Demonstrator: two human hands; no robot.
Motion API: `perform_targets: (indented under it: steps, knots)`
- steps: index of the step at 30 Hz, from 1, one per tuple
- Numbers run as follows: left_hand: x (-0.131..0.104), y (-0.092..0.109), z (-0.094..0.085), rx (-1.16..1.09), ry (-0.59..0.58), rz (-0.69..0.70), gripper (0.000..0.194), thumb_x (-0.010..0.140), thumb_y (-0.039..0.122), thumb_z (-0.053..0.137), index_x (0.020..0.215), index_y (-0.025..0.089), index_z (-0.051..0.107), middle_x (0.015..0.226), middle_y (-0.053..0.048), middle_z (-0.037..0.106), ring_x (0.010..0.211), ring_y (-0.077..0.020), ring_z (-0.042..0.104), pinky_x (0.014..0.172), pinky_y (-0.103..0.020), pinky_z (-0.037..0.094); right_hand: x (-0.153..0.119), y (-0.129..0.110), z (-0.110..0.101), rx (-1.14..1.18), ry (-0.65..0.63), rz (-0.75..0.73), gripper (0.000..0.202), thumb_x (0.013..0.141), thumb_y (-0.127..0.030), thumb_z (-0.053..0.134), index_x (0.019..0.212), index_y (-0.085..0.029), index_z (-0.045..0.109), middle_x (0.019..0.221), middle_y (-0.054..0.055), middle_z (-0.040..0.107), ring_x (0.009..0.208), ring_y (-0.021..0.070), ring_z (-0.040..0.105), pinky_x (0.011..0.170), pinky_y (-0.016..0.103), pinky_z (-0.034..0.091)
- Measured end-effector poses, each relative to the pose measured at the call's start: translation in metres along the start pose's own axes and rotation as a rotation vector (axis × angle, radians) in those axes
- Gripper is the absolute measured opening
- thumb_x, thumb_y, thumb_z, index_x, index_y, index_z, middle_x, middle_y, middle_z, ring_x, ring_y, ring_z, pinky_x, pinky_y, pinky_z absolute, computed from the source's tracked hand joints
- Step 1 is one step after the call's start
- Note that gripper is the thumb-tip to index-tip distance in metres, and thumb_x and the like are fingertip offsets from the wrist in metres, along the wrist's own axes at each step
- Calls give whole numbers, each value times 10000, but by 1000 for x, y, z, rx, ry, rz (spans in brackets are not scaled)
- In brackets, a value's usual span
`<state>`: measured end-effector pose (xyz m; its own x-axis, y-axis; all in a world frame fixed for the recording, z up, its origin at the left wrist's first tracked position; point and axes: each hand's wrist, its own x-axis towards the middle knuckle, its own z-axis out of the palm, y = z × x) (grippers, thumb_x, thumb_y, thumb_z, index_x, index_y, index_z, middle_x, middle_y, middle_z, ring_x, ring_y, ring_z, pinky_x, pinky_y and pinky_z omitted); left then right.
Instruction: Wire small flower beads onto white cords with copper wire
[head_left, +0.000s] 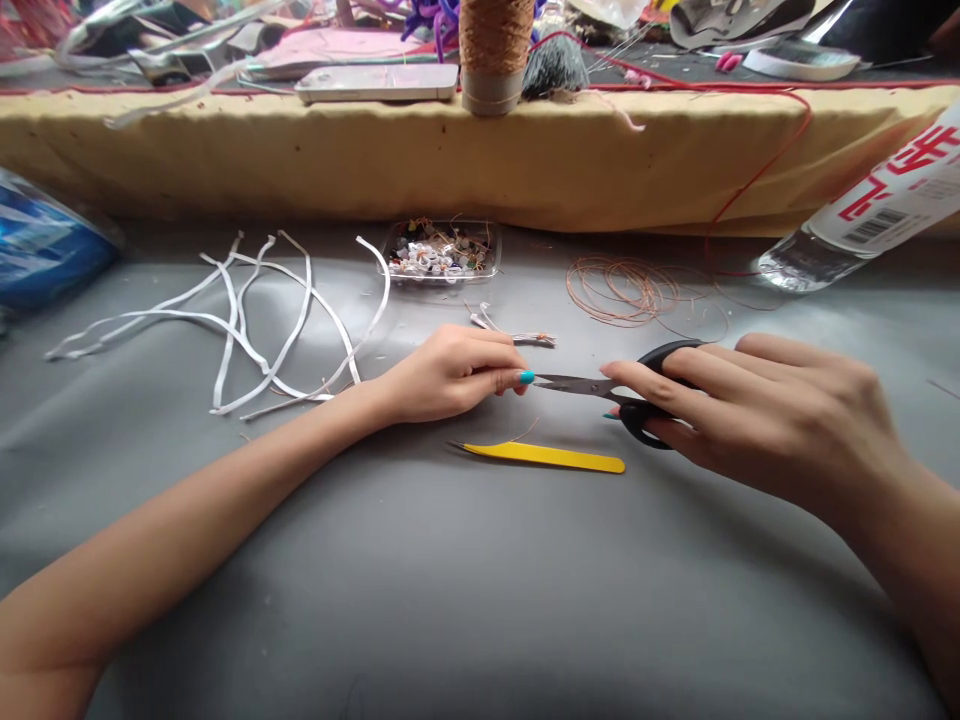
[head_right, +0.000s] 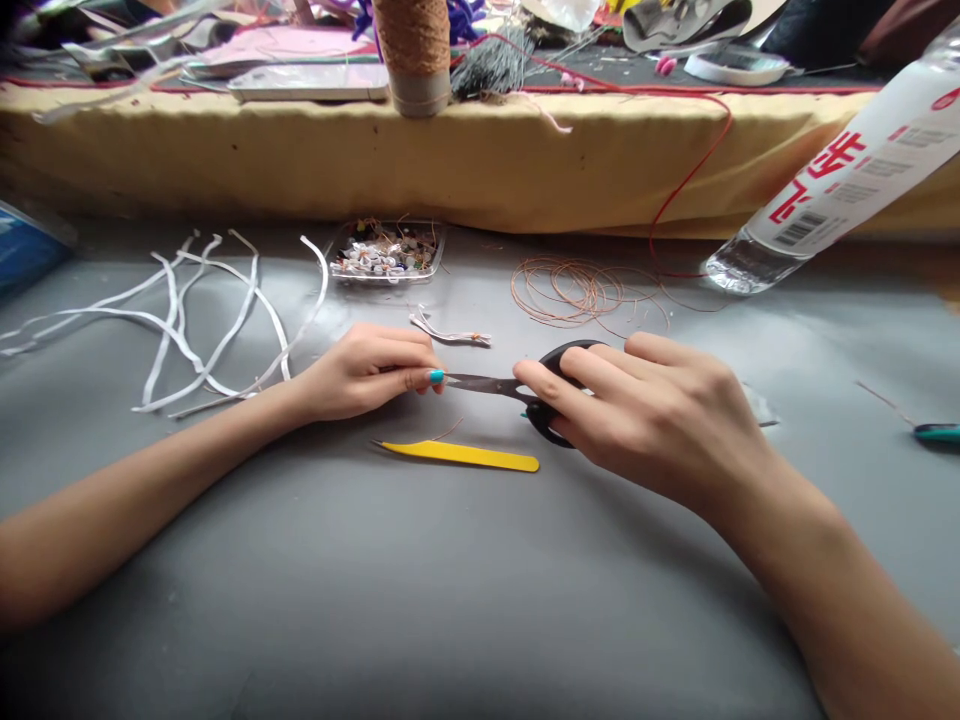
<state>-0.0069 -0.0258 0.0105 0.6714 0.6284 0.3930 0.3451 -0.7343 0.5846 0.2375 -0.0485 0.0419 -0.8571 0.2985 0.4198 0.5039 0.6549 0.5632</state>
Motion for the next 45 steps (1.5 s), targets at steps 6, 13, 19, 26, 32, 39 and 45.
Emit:
perform_targets:
  steps: [6,13,19,26,32,39,45]
  knots:
    - [1,0,0,-33,-13,-9,206,820,155,460,689,117,616,637,-27,606,569,-76,524,541,-162,393,0,-1,2,14,-15,8,173,769,-234,563,907,-222,665,620,-34,640,450,103,372,501,242,292]
    - [1,0,0,-42,-44,-36,203,817,148,464,694,117,622,630,-20,602,564,-71,521,550,-157,391,0,-3,-1,-4,-44,20,167,774,-223,554,904,-221,660,631,-31,641,443,97,378,501,245,295]
    - [2,0,-1,-48,-41,-33,208,816,145,461,690,113,624,638,-24,608,564,-71,519,552,-155,386,-1,-2,2,5,-28,8,174,772,-241,564,907,-196,663,621,-25,635,462,103,388,509,244,292]
    - [1,1,-1,-37,-70,-43,214,821,153,458,702,107,630,624,-16,581,558,-62,497,561,-147,373,-2,-3,1,15,-79,13,214,792,-256,541,962,-184,649,672,-14,646,503,110,416,538,247,297]
    - [1,0,-1,-41,-75,-45,214,819,143,458,708,101,635,617,-12,570,555,-59,493,562,-142,366,-1,-4,3,37,-61,16,196,807,-242,515,935,-199,658,644,-13,636,483,102,400,526,255,275]
    - [1,0,-1,-34,-84,-71,206,811,138,460,708,108,636,625,-10,574,557,-62,496,558,-145,363,-1,-3,1,54,-43,18,169,789,-228,542,887,-200,676,613,-26,641,459,109,358,502,238,283]
    - [2,1,-1,-46,-111,-101,215,813,148,450,701,118,631,649,-15,592,570,-66,501,569,-150,366,0,-4,0,75,-53,32,228,795,-117,478,868,-204,675,556,-41,618,427,103,322,484,245,259]
